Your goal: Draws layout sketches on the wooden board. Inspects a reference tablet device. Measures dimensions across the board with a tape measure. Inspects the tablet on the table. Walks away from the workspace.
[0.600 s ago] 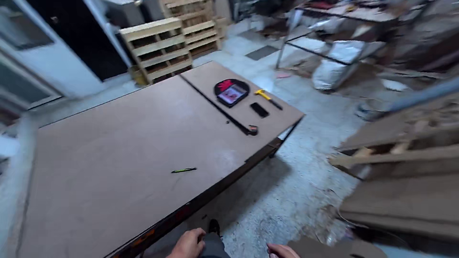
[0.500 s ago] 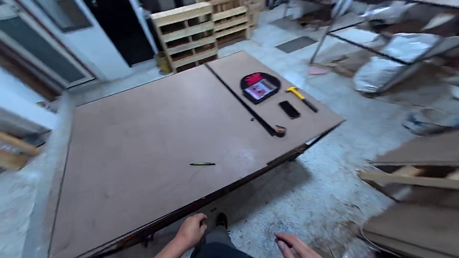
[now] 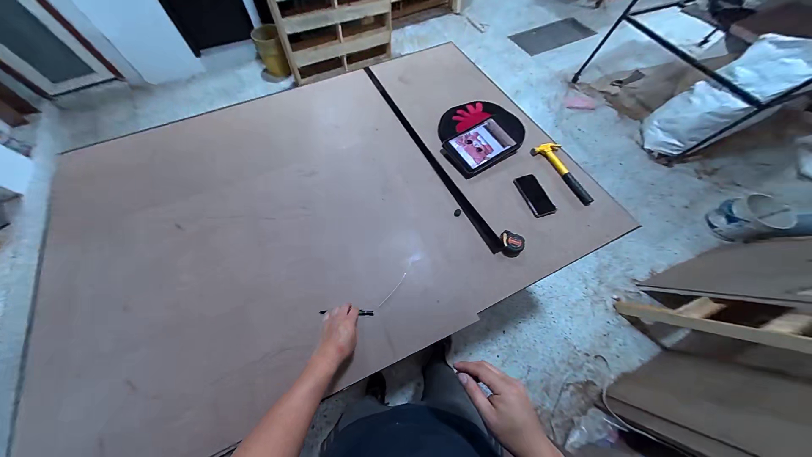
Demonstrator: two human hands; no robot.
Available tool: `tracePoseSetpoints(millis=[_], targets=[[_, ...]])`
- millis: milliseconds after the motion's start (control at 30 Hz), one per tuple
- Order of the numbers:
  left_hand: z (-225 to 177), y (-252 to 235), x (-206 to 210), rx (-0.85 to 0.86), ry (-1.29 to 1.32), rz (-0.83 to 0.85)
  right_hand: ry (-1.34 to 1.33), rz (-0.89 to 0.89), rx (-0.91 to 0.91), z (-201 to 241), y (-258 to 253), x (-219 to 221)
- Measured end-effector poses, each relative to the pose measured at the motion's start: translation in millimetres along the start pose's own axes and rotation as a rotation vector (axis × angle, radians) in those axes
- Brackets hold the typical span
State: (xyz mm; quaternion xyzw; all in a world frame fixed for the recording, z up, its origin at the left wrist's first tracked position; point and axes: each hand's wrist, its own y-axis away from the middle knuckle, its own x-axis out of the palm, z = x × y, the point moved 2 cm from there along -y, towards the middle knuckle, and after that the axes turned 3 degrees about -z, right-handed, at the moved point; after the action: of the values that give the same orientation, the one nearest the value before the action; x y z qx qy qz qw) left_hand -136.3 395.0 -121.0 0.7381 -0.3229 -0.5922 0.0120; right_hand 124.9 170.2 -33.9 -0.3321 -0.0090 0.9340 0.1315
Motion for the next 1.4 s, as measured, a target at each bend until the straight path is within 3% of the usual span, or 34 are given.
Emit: tracePoseSetpoints(millis=[133, 233, 400, 567, 700, 833, 933, 1067, 1167, 1233, 1300, 1400], targets=[[-1.6, -20.1, 11.2, -0.102, -0.068, 0.041, 0.050, 0.037, 0.079, -53.2, -58.5, -33.0], [-2.2, -29.6, 14.8, -0.271, -0.073, 0.104, 0.138, 0.037, 0.178, -103.2, -117.9, -59.8], [-44.6, -34.5, -6.4, -0.592, 0.143, 0.107, 0.331, 0.120, 0.295, -182.7, -244.7, -93.6], [-91.7, -44.5, -11.1, -0.568, 0.306, -0.005, 0.479, 0.333, 0.416, -232.4, -360.4, -75.1], [-112.4, -41.6, -8.6, -0.563, 0.359, 0.018, 0.537, 0.434, 0.511, -238.5, -406.2, -53.4], [-109.8, -21.0, -6.7, -0.741, 0.391, 0.083, 0.439, 0.361, 0.528, -223.8, -409.4, -52.1], [-100.5, 1.9, -3.9, -0.811, 0.420, 0.117, 0.407, 0.271, 0.443, -212.6, -392.2, -51.2], [-77.2, 23.4, 7.9, -0.724, 0.496, 0.058, 0.552, 0.139, 0.456, -236.7, -354.8, -76.8], [-47.4, 42.6, 17.6, -0.632, 0.548, -0.036, 0.626, 0.218, 0.561, -274.4, -301.4, -88.2], [-25.9, 47.7, 14.3, -0.575, 0.564, -0.054, 0.615, 0.206, 0.503, -291.4, -275.4, -91.9], [-7.8, 48.6, 4.3, -0.531, 0.574, -0.081, 0.625, 0.152, 0.484, -288.6, -257.9, -94.4], [5.6, 46.1, -20.2, -0.484, 0.671, -0.175, 0.511, 0.007, 0.531, -242.4, -235.7, -84.7]])
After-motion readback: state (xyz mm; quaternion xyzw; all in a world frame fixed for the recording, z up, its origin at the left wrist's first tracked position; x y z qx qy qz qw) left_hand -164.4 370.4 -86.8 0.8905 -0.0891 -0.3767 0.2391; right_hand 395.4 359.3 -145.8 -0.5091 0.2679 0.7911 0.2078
